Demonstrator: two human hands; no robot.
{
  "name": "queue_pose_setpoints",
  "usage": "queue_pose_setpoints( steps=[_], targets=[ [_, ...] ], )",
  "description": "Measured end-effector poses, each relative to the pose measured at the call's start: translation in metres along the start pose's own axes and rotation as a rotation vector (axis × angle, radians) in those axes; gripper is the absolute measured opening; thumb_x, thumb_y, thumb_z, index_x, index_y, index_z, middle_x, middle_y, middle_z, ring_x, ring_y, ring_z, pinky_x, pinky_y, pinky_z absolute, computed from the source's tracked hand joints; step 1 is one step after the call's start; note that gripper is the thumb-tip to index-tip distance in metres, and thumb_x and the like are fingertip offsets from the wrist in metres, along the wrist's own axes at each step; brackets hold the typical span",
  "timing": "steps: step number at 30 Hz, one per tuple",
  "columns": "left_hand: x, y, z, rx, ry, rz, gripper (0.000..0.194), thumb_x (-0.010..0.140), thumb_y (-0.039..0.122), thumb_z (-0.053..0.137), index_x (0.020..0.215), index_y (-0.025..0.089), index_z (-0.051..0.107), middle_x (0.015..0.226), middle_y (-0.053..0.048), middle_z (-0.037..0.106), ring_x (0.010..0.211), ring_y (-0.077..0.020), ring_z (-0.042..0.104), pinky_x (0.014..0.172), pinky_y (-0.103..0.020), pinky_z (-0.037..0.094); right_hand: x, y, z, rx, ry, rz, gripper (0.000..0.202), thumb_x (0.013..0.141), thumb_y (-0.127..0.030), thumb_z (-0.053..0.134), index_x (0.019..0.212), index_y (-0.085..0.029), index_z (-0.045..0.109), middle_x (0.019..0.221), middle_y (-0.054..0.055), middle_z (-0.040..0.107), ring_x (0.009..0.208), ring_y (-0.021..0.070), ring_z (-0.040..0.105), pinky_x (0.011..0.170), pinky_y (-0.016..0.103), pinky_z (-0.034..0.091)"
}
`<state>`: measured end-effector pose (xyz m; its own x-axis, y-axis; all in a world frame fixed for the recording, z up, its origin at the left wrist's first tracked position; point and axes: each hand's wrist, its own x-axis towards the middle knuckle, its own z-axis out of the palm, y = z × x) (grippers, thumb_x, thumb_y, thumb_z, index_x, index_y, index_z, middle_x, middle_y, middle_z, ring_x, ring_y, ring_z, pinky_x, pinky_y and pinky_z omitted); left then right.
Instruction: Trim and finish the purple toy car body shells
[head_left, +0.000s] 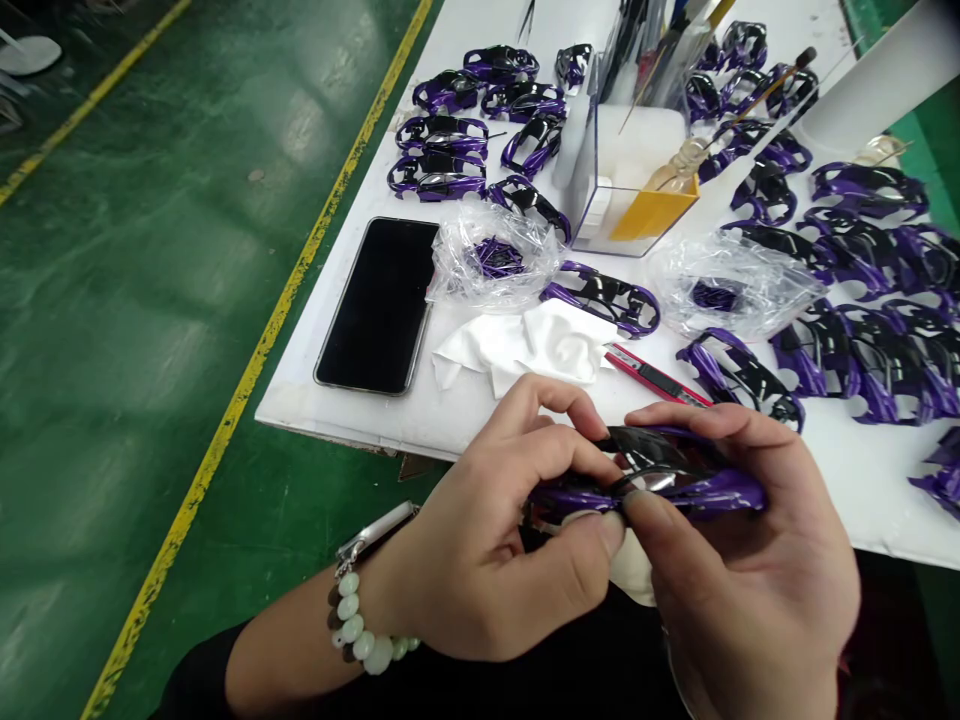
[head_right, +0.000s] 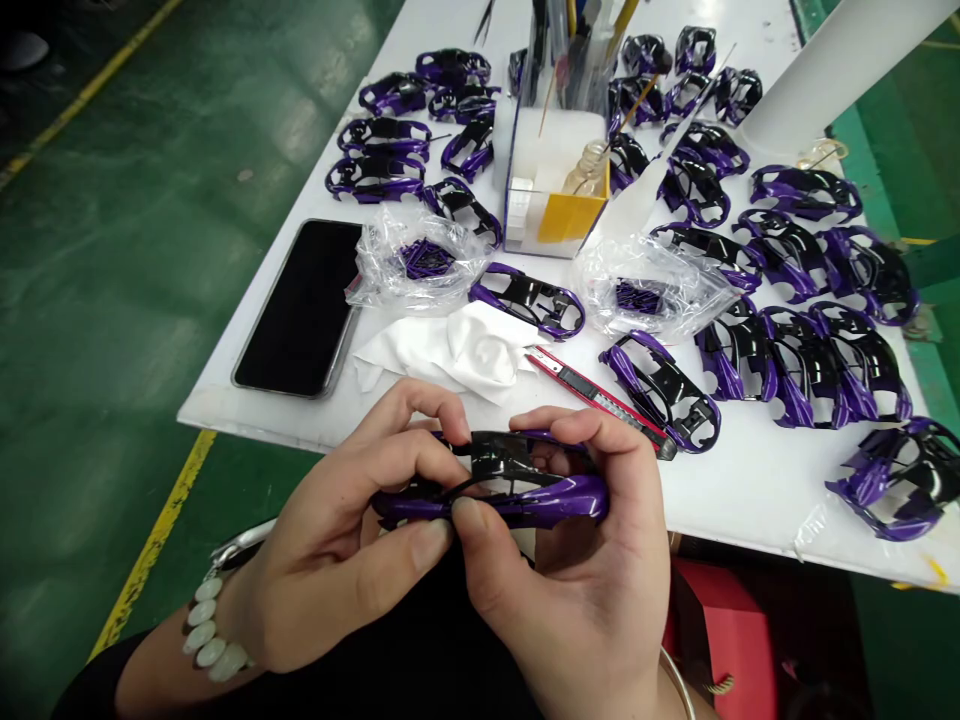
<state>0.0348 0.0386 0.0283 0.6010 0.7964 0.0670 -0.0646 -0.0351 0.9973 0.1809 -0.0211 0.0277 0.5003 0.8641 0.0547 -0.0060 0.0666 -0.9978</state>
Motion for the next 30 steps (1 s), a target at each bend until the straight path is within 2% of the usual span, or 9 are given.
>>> queue_pose_setpoints(
  steps=[4, 10, 19, 22, 25, 28, 30],
  targets=[
    [0.001, 0.001, 0.003, -0.021, 0.018, -0.029, 0.012, 0.084, 0.014, 0.067, 0.094, 0.02, 0.065, 0.116, -0.004, 0.051, 0.083, -0.0112, 0.058, 0.065, -0.022, 0.053, 0.004, 0.0, 0.001, 0.004, -0.007, -0.006, 0.042, 0.07, -0.007, 0.081, 0.102, -0.026, 0.062, 0.101, -0.003, 0.072, 0.095, 0.012, 0.07, 0.084, 0.016, 0.06],
    [0.002, 0.001, 0.005, 0.002, 0.031, 0.01, 0.013, 0.084, 0.012, 0.068, 0.093, 0.02, 0.065, 0.115, -0.004, 0.052, 0.092, -0.0139, 0.058, 0.071, -0.023, 0.054, 0.005, 0.004, -0.001, 0.002, -0.017, -0.062, 0.041, 0.072, -0.011, 0.083, 0.104, -0.024, 0.061, 0.102, -0.002, 0.071, 0.1, 0.0134, 0.069, 0.087, 0.018, 0.059],
    [0.006, -0.002, 0.003, -0.127, 0.011, -0.051, 0.019, 0.078, 0.011, 0.067, 0.094, 0.02, 0.067, 0.115, -0.004, 0.051, 0.087, -0.0135, 0.055, 0.068, -0.024, 0.052, 0.008, 0.005, -0.001, -0.045, -0.007, -0.092, 0.046, 0.07, -0.01, 0.083, 0.107, -0.025, 0.059, 0.103, -0.001, 0.068, 0.1, 0.0141, 0.067, 0.087, 0.02, 0.059],
    [0.008, -0.007, 0.001, -0.163, -0.012, -0.037, 0.017, 0.079, 0.015, 0.067, 0.096, 0.02, 0.068, 0.115, -0.005, 0.051, 0.095, -0.0177, 0.058, 0.076, -0.028, 0.055, 0.011, 0.004, 0.0, -0.082, 0.008, -0.068, 0.045, 0.069, -0.013, 0.084, 0.105, -0.025, 0.059, 0.102, 0.0, 0.068, 0.099, 0.0159, 0.067, 0.083, 0.022, 0.061],
    [0.01, -0.009, 0.002, -0.143, 0.021, -0.039, 0.01, 0.082, 0.02, 0.068, 0.092, 0.02, 0.069, 0.113, -0.007, 0.055, 0.106, -0.0244, 0.059, 0.091, -0.038, 0.055, 0.012, 0.002, 0.001, -0.096, 0.006, -0.021, 0.042, 0.072, -0.016, 0.083, 0.105, -0.026, 0.058, 0.104, 0.001, 0.066, 0.1, 0.0181, 0.067, 0.083, 0.026, 0.061],
    [0.012, -0.008, 0.004, -0.132, 0.09, -0.06, 0.003, 0.085, 0.022, 0.068, 0.087, 0.02, 0.069, 0.11, -0.007, 0.057, 0.107, -0.025, 0.059, 0.097, -0.042, 0.053, 0.012, 0.0, 0.003, -0.122, 0.014, -0.017, 0.04, 0.074, -0.016, 0.081, 0.105, -0.025, 0.058, 0.106, 0.002, 0.065, 0.099, 0.0181, 0.066, 0.086, 0.028, 0.06],
    [0.012, -0.007, 0.005, -0.085, 0.112, -0.029, 0.001, 0.085, 0.02, 0.068, 0.085, 0.02, 0.069, 0.108, -0.008, 0.058, 0.105, -0.0238, 0.06, 0.096, -0.04, 0.054, 0.012, 0.001, 0.003, -0.123, 0.016, -0.044, 0.041, 0.074, -0.014, 0.081, 0.107, -0.025, 0.058, 0.106, 0.002, 0.064, 0.101, 0.0173, 0.065, 0.088, 0.026, 0.059]
  ],
)
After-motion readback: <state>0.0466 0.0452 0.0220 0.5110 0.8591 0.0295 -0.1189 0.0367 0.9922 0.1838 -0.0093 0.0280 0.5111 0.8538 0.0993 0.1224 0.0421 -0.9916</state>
